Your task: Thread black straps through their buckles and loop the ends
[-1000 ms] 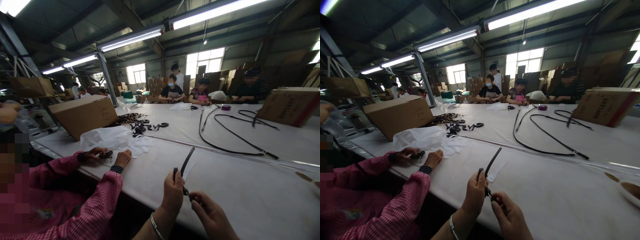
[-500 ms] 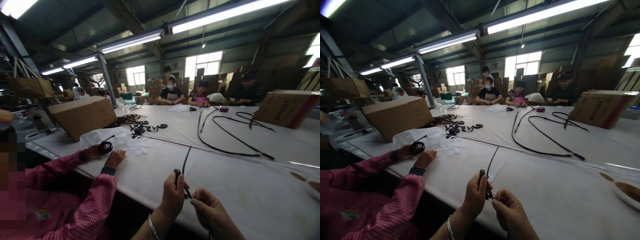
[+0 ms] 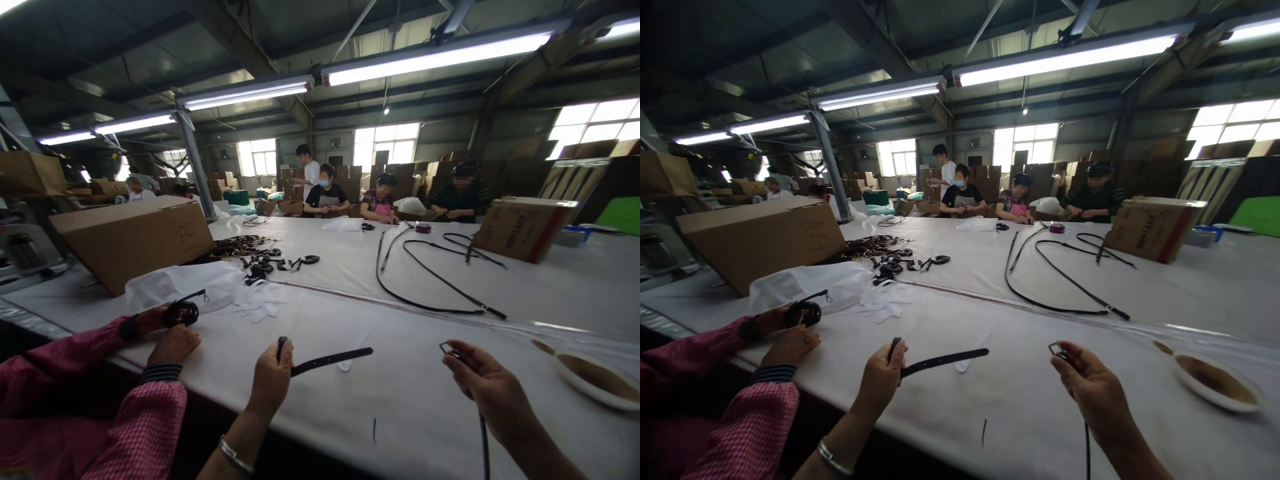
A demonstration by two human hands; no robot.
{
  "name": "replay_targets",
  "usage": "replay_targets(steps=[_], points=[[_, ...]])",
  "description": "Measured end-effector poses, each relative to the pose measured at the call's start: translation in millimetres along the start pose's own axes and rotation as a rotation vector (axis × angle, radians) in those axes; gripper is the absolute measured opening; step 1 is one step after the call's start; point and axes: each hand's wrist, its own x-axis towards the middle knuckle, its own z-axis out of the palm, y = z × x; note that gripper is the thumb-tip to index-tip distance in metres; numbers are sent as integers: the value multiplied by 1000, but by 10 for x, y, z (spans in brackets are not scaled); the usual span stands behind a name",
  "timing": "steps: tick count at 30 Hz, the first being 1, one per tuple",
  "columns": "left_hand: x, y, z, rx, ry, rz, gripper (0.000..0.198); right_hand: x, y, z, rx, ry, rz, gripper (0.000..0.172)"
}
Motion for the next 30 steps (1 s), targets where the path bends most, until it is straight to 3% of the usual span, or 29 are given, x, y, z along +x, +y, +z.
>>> replay_targets(steps=[4,9,15,19,23,30], points=[[-37,-1,140,-202,-11,-185,44,4,-86,165,-189,-95,-188,41],[-129,150,346,-426,-35,-315,56,-27,-115,466,-305,19,-368,38],[-264,322,507,-667,-28,-416,57,-77,-7,684,-212,-27,-303,41],[-313,259,544,-675,-14,-438,58,-97,33,717,-50,-95,-172,48],[-325,169,532,-661,-3,-448,58,-94,-38,692,134,-194,-31,41],[-315,136,545,-663,10,-437,57,-76,-211,690,114,-167,8,51]])
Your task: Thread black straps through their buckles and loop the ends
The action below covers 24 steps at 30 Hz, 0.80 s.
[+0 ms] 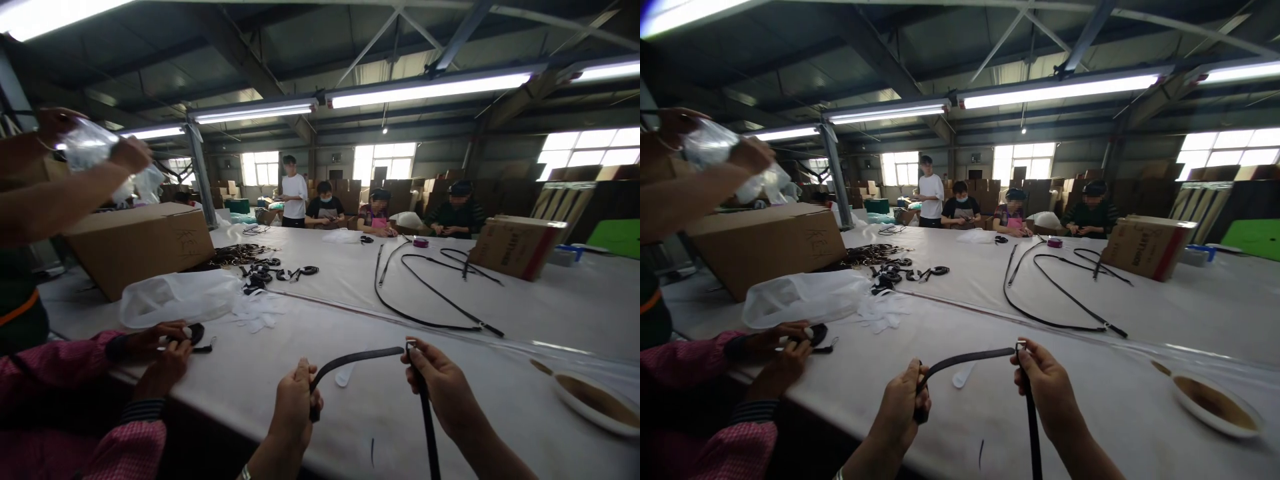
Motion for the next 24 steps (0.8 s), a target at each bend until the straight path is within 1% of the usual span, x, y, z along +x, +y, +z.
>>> replay_targets(steps=[2,5,7,8,10,12,13,14,16,17,18,19,21,24], points=[[-11,0,3,16,0,11,58,1,-26,-5,-43,13,24,53],[-33,1,4,30,-10,20,61,-16,-50,-25,-85,-12,67,59],[-42,0,6,30,-12,25,63,-40,-48,-48,-178,-21,72,61],[-45,-1,8,29,-11,27,64,-57,-41,-61,-252,-17,45,61],[-48,-1,12,31,-11,27,64,-104,-24,-78,-430,8,-64,55],[-51,1,15,34,-18,22,64,-170,-21,-64,-581,36,-239,42],[-55,2,16,35,-25,18,63,-211,-28,-39,-638,28,-345,35],[-62,2,18,37,-35,14,63,-256,-42,-1,-685,0,-462,29],[-84,-5,25,45,-59,9,63,-351,-80,112,-757,-114,-709,21],[-101,-15,31,52,-74,6,62,-397,-98,181,-793,-191,-811,22],[-121,-28,40,61,-90,4,62,-440,-111,255,-830,-271,-885,26],[-144,-45,49,71,-109,0,61,-477,-117,327,-872,-343,-930,31],[-193,-85,70,94,-152,-17,60,-532,-110,455,-975,-463,-965,39],[-253,-122,82,124,-216,-54,58,-563,-95,569,-1140,-557,-953,40]])
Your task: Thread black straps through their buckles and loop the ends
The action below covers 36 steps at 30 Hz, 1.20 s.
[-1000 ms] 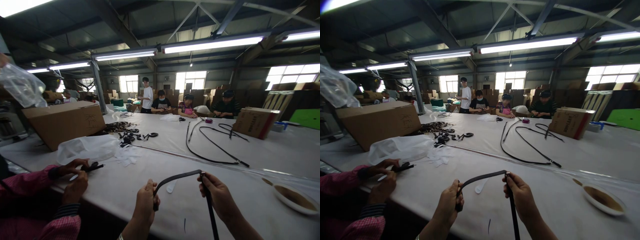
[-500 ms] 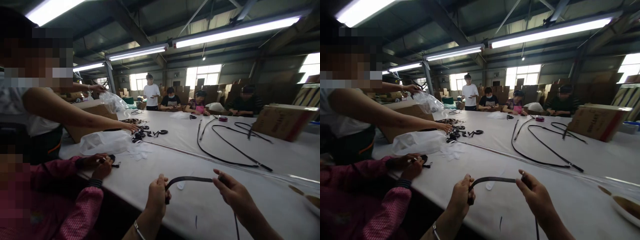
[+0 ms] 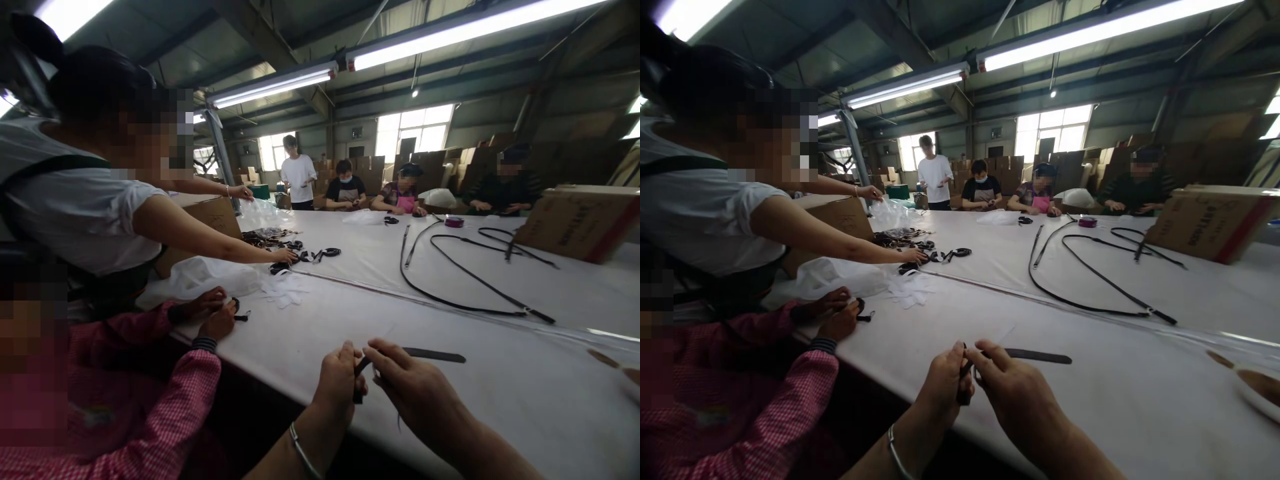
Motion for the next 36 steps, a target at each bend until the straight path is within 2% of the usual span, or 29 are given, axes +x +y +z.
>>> replay_targets(steps=[3,7,10,14,22,29,32,36], points=[[-28,15,-19,24,-80,-50,57,39,-11,-37,-72,-97,32,33],[-30,77,-69,34,-201,-136,58,94,6,-176,-160,-157,36,27],[-26,101,-77,7,-237,-153,55,133,7,-283,-145,-237,49,22],[-14,95,-66,-29,-238,-141,53,150,-37,-402,-106,-315,58,23],[31,81,-58,22,-143,-107,57,114,-204,-513,83,-417,116,20],[-125,69,84,245,-136,80,40,197,-248,-529,210,-397,141,21],[-209,51,106,317,-229,126,38,228,-180,-518,294,-405,200,23],[-281,-27,77,376,-469,53,47,212,-56,-475,317,-444,278,20]])
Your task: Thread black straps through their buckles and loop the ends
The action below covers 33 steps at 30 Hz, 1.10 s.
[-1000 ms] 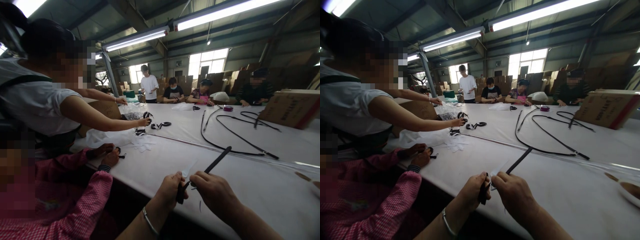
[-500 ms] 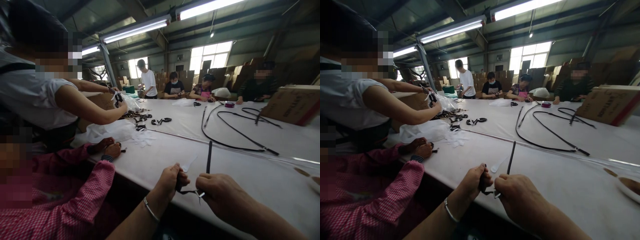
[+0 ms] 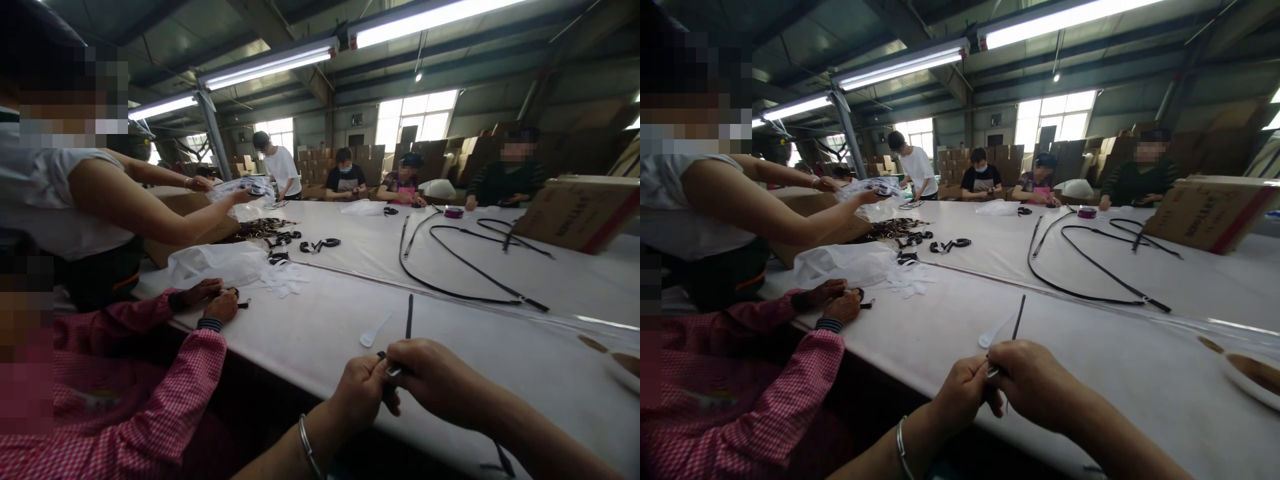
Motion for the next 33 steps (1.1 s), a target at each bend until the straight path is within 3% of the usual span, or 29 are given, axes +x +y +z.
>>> replay_targets(steps=[2,9,16,21,24,27,33], points=[[-30,-45,5,13,-54,-8,51,4,66,25,-8,9,32,19],[-156,-55,-6,162,-77,57,52,29,245,101,153,-55,123,14],[-287,112,-18,519,-185,264,43,16,251,96,421,-126,160,10],[-270,109,-57,639,-118,274,38,14,301,133,415,-40,147,10],[-251,43,-145,495,-29,114,46,-4,493,92,453,163,174,14],[-255,7,-250,235,29,-84,56,-53,741,12,689,372,289,35],[-357,111,-298,-231,63,-142,62,-76,1006,98,1009,567,340,46]])
